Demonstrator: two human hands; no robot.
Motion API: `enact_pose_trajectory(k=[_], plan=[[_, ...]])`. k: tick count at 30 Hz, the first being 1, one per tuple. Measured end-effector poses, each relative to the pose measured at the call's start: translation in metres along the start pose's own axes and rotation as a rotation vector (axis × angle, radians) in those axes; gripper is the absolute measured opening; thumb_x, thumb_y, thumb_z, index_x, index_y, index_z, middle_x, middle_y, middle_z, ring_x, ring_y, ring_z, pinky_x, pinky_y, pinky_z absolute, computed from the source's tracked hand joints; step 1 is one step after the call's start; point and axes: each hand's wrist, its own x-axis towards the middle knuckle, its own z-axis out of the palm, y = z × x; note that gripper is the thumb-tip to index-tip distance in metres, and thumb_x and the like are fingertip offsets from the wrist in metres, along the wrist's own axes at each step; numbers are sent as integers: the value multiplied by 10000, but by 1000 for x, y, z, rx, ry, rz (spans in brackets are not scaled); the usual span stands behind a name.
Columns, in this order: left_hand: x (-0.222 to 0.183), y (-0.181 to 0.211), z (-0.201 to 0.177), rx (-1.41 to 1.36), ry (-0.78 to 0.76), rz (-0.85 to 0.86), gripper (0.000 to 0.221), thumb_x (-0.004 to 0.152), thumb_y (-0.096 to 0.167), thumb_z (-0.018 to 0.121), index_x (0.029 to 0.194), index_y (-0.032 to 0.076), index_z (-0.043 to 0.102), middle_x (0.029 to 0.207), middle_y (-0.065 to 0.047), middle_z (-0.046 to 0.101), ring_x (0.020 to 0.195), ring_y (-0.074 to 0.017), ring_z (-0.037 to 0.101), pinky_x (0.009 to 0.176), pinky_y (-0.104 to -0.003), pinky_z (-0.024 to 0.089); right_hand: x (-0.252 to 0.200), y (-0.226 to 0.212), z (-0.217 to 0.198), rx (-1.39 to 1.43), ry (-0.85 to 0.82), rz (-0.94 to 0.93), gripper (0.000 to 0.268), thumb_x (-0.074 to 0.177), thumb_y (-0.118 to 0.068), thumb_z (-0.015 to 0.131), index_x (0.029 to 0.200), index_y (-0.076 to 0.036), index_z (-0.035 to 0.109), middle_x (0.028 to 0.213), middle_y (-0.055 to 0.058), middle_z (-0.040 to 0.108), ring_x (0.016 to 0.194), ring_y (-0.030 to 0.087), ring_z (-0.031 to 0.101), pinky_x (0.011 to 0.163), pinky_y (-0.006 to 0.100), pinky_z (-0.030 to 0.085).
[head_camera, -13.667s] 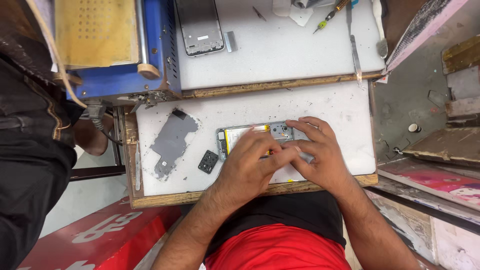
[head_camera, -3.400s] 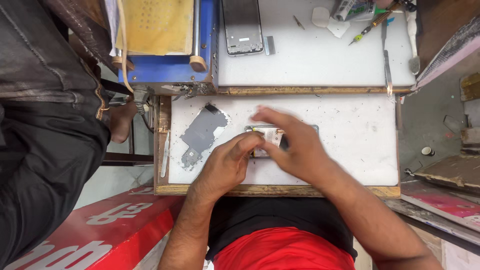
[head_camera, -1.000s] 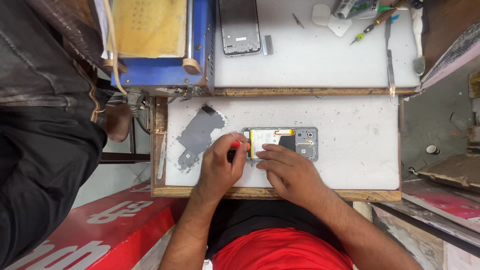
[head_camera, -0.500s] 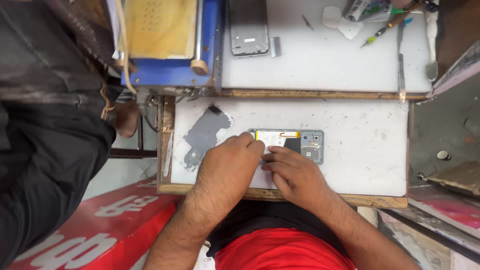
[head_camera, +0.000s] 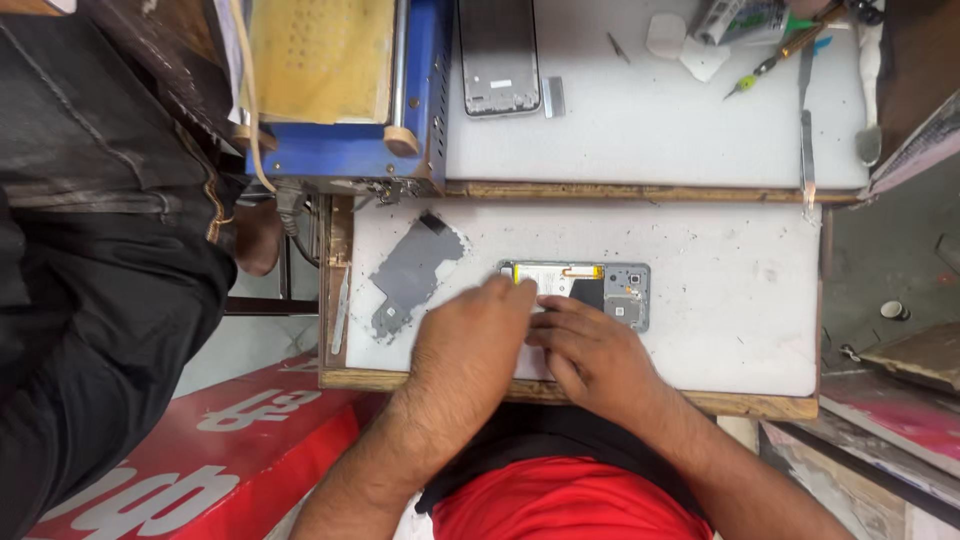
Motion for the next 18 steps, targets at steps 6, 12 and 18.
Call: enact_pose_trajectory(k=[6, 12, 18], plan=[[-4, 5, 8, -11, -10, -21, 167, 786, 24, 720, 907, 58, 611, 835, -114, 669, 717, -282, 717, 564, -376, 584, -4, 1, 1, -7, -29, 33, 249, 806, -19, 646, 1021, -85, 752, 1169, 84, 743, 1258, 309, 641, 1014, 408, 539], [-8, 10, 17, -5, 39, -105, 165, 761, 20, 714, 891, 63, 621, 807, -116, 673, 715, -303, 718, 571, -396, 580, -6, 4, 0, 17, -11, 25, 239, 816, -18, 647, 1022, -86, 748, 1177, 75, 742, 1281, 295, 635, 1022, 393, 545], [-4, 13, 17, -13, 59, -262, 161, 908, 194, 722, 903, 65, 625, 748, -118, 684, 639, -335, 718, 532, -422, 579, -6, 5, 1, 27, -21, 21, 211, 832, -22, 657, 1009, -88, 752, 1174, 69, 746, 1281, 285, 637, 1019, 387, 552]])
